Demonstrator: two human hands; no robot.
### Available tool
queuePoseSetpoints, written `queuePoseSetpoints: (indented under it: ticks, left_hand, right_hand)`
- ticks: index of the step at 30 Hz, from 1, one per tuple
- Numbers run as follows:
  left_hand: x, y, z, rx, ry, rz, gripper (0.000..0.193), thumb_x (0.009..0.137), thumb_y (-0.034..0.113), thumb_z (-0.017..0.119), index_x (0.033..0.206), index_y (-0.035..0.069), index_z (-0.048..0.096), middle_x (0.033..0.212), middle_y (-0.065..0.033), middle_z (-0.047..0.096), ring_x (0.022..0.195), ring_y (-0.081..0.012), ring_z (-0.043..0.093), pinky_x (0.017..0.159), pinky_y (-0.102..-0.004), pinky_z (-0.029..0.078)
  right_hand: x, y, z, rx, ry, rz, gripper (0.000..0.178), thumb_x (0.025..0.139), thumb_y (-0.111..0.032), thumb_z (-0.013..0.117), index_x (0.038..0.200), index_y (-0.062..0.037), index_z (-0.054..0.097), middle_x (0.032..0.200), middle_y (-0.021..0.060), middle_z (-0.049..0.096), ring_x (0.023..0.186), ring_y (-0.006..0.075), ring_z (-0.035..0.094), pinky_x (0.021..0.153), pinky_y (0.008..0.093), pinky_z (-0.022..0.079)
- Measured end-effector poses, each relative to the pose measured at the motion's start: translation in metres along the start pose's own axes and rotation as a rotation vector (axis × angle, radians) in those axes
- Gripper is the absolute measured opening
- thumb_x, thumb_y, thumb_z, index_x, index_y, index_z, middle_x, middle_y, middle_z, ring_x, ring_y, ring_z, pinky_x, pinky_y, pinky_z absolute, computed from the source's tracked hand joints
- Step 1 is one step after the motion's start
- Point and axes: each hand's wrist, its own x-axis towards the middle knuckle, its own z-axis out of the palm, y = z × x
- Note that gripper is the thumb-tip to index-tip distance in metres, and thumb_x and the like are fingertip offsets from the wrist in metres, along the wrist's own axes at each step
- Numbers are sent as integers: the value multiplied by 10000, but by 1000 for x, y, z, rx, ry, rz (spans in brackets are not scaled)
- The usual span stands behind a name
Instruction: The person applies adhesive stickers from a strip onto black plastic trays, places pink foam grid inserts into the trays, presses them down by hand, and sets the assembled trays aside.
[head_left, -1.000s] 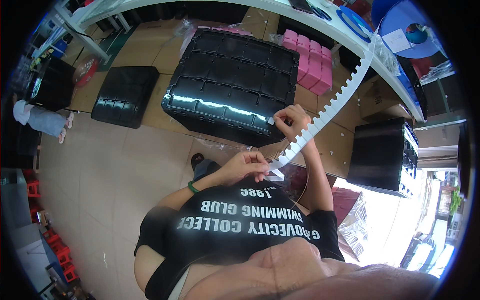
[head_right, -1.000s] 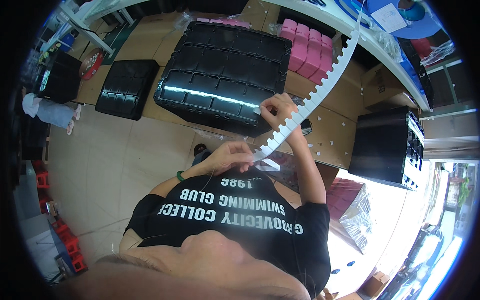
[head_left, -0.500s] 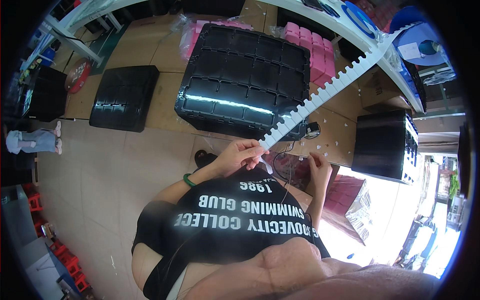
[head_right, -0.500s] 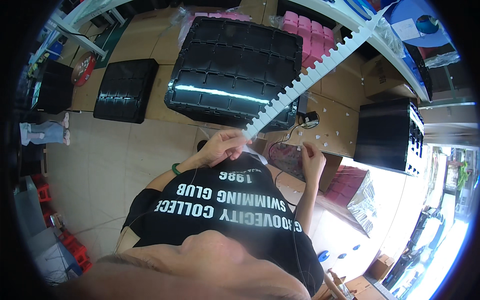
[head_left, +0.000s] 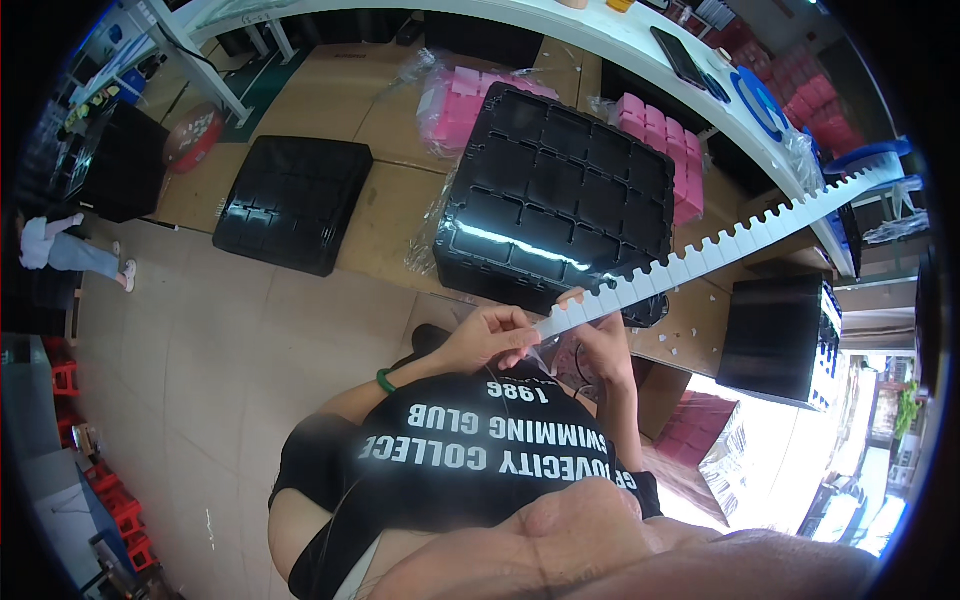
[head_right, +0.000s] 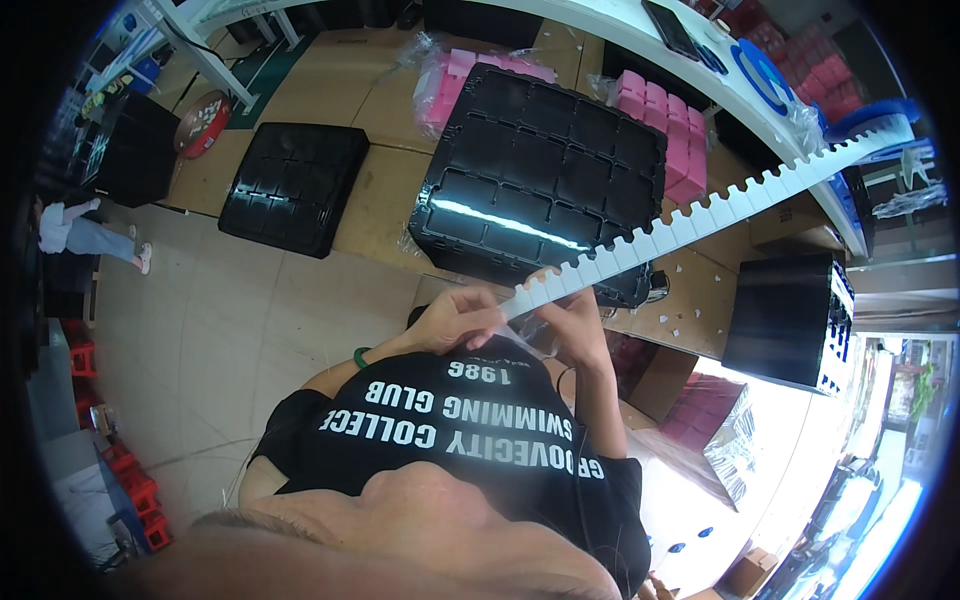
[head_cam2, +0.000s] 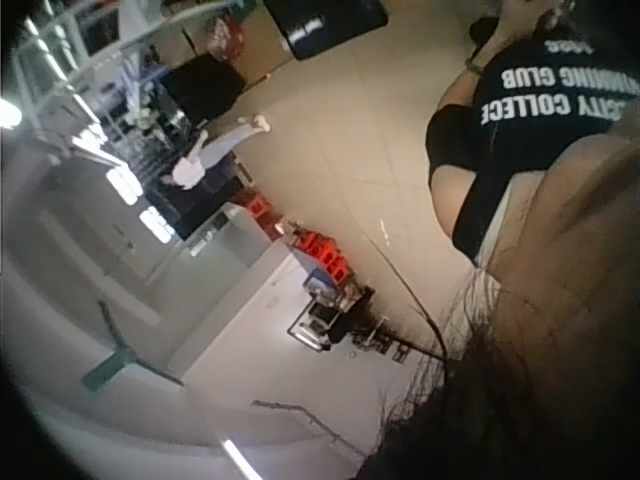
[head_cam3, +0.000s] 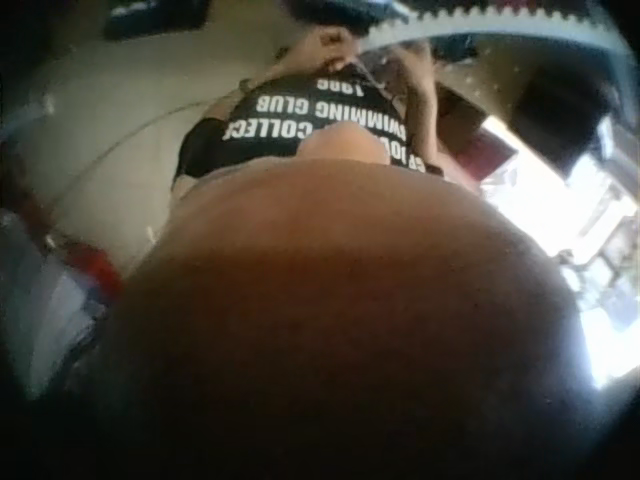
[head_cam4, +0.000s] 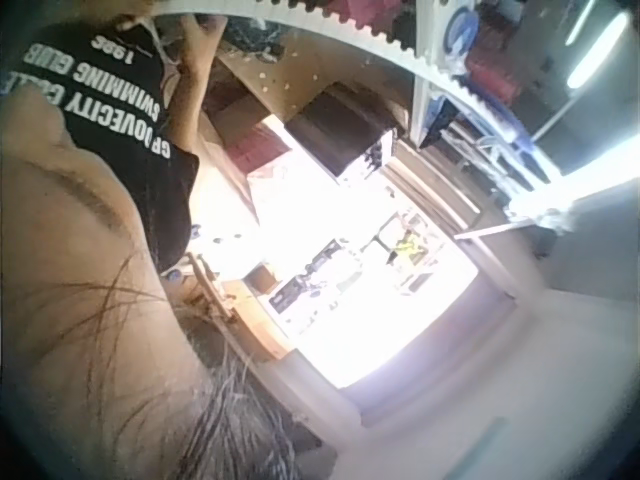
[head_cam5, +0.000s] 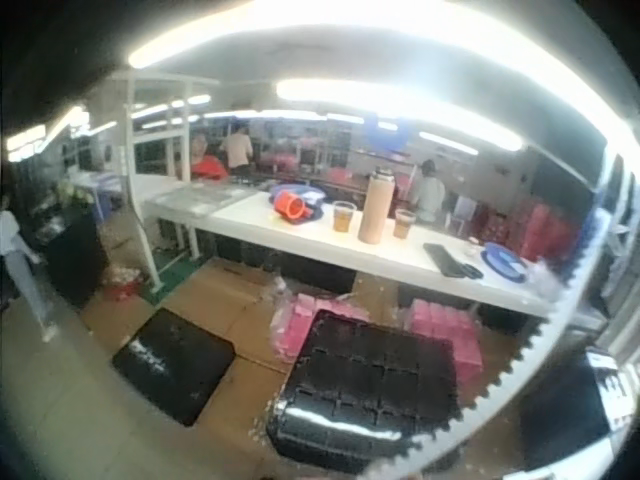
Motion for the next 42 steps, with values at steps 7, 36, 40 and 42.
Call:
queuePoseSetpoints:
  ticks: [7,36,40,42]
  left_hand:
    - [-21,11,-13,4,-84,118,128,935,126,668,876,29,608,720,-22,603,562,-62,547,509,-199,435]
    - [-25,17,-21,19,-116,50,108,940,112,656,900,22,612,746,-38,619,596,-84,565,540,-218,436]
    - [-25,12,-16,33,-104,82,115,942,123,655,898,28,611,738,-24,616,579,-64,557,529,-200,433]
    - [-25,12,-15,40,-97,104,118,942,130,657,895,33,609,728,-10,616,563,-45,553,515,-182,430]
  right_hand:
    - [97,-18,50,-838,109,-287,104,853,-132,679,873,-44,732,837,49,634,699,131,597,641,266,469]
    - [163,-14,70,-1507,-107,-163,159,720,-130,676,793,3,723,794,178,696,768,354,678,720,388,541]
    - [164,-18,65,-1503,-278,-300,165,707,-122,678,795,11,718,771,173,691,741,338,676,702,380,538]
    - [164,-28,56,-1243,-336,-189,164,702,-115,697,800,15,715,728,148,678,674,275,663,663,357,525]
